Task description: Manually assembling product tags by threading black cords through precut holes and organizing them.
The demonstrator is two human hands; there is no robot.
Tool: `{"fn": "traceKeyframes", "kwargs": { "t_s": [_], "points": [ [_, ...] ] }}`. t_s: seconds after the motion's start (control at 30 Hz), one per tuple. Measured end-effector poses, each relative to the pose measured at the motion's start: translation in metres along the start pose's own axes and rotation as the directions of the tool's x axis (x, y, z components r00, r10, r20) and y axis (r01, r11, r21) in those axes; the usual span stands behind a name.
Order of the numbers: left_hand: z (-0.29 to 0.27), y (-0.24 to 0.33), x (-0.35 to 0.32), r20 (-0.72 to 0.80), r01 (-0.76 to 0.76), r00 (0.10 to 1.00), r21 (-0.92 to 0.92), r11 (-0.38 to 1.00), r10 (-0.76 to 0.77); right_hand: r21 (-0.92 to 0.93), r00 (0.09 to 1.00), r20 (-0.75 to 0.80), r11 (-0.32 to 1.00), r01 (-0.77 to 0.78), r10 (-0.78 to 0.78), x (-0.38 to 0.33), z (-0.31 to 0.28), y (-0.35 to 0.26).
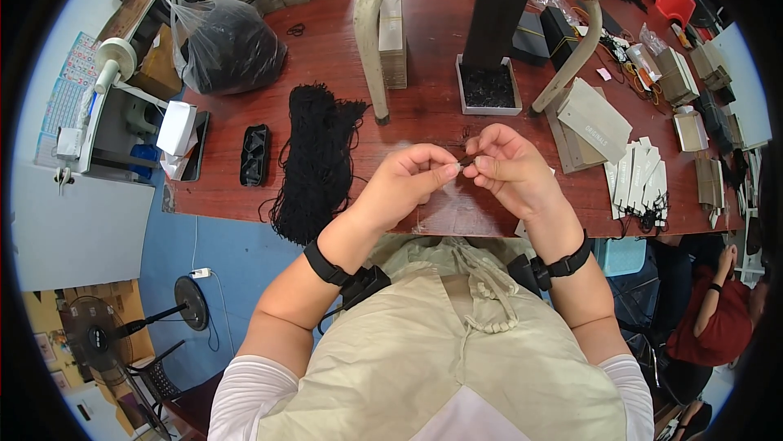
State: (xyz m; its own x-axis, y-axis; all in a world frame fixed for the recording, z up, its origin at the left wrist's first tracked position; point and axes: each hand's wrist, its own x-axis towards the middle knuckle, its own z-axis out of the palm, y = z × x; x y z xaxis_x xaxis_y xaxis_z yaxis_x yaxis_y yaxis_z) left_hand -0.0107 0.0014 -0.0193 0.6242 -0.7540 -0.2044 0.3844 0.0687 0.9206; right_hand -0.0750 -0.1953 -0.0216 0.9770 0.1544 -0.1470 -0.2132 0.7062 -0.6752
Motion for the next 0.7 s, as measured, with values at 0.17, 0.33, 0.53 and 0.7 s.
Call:
{"fn": "traceKeyframes", "kwargs": {
  "t_s": [0.17,0.33,0.53,0.7],
  "points": [
    [-0.002,-0.001,0.000,-0.007,0.009,1.000,-0.018,1.000,-0.009,0.009,1.000,0.017,1.000,0.020,-0.020,-0.002,-0.001,-0.003],
    [-0.003,-0.003,0.001,-0.012,0.017,1.000,-0.025,1.000,-0.018,0.013,0.999,0.004,0.999,0.037,-0.037,-0.001,0.000,-0.001],
    [0.000,0.000,0.001,0.026,0.041,0.999,-0.130,0.991,-0.038,-0.172,0.998,-0.053,0.985,0.012,-0.022,-0.001,0.011,0.002],
    [-0.001,-0.005,0.004,-0.022,0.038,0.999,-0.141,0.989,-0.042,-0.477,0.990,-0.093,0.878,0.045,-0.102,-0.002,0.007,0.004]
  ]
}}
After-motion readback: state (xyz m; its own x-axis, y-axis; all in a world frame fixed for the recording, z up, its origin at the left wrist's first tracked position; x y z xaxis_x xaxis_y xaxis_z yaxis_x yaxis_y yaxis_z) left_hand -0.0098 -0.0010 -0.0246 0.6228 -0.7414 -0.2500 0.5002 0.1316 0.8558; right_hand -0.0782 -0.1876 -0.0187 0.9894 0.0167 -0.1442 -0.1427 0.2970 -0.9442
